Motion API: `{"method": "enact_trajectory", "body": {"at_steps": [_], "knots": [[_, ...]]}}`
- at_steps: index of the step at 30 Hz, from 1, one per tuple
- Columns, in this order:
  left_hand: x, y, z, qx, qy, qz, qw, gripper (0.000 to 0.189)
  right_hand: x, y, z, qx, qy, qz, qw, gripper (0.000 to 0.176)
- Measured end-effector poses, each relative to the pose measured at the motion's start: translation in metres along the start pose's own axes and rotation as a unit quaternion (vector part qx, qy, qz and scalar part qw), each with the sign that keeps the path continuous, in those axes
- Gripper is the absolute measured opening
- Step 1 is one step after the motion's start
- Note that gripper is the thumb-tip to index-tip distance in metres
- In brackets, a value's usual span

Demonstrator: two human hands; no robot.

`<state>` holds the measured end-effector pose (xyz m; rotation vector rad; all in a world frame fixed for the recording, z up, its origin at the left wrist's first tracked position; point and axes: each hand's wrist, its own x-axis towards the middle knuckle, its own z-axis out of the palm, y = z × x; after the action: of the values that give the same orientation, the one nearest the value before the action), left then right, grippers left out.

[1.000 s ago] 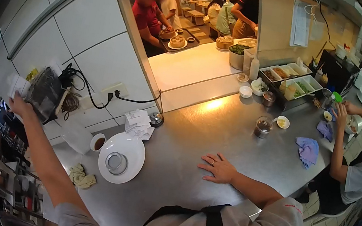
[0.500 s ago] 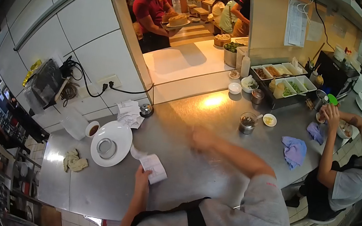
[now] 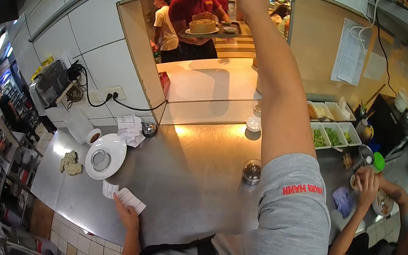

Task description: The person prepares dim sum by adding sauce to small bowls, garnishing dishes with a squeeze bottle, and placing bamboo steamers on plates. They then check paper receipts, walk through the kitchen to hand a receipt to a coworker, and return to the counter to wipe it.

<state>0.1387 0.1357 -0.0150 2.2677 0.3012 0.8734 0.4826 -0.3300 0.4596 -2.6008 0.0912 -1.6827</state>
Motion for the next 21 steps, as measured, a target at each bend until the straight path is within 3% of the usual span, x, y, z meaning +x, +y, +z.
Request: {"method": "enact_trajectory", "body": {"at_steps": [4,5,8,11,14,17,20,21], "knots": [[-0.003,0.001,0.011,0.17,-0.03,0.024,0.985,0.07,0.03,0.001,0.001,0.003,0.086,-0.022,0.996,0.037],[-0.003,0.007,0.01,0.165,-0.045,0.001,0.985,0.069,0.045,-0.003,-0.007,0.039,-0.05,0.014,0.998,0.061],[0.0,0.029,0.005,0.163,-0.07,-0.038,0.983,0.066,0.032,0.002,-0.014,0.017,0.004,-0.053,0.998,0.06],[0.0,0.031,0.01,0.181,-0.067,-0.024,0.981,0.064,0.027,0.031,-0.037,0.039,-0.029,-0.024,0.999,0.058],[-0.003,0.019,0.013,0.194,-0.067,-0.014,0.979,0.063,0.004,0.079,-0.063,-0.007,0.022,-0.01,1.0,0.055],[-0.002,0.014,0.017,0.211,-0.058,-0.007,0.976,0.063,0.045,0.172,-0.002,-0.013,0.075,-0.009,0.997,0.05],[-0.002,0.021,0.017,0.211,-0.061,0.005,0.976,0.062,0.064,0.188,-0.009,0.075,0.038,0.028,0.996,0.04],[-0.001,0.026,0.016,0.204,-0.063,0.009,0.977,0.061,0.066,0.181,-0.002,0.076,0.116,-0.013,0.99,0.034]]}}
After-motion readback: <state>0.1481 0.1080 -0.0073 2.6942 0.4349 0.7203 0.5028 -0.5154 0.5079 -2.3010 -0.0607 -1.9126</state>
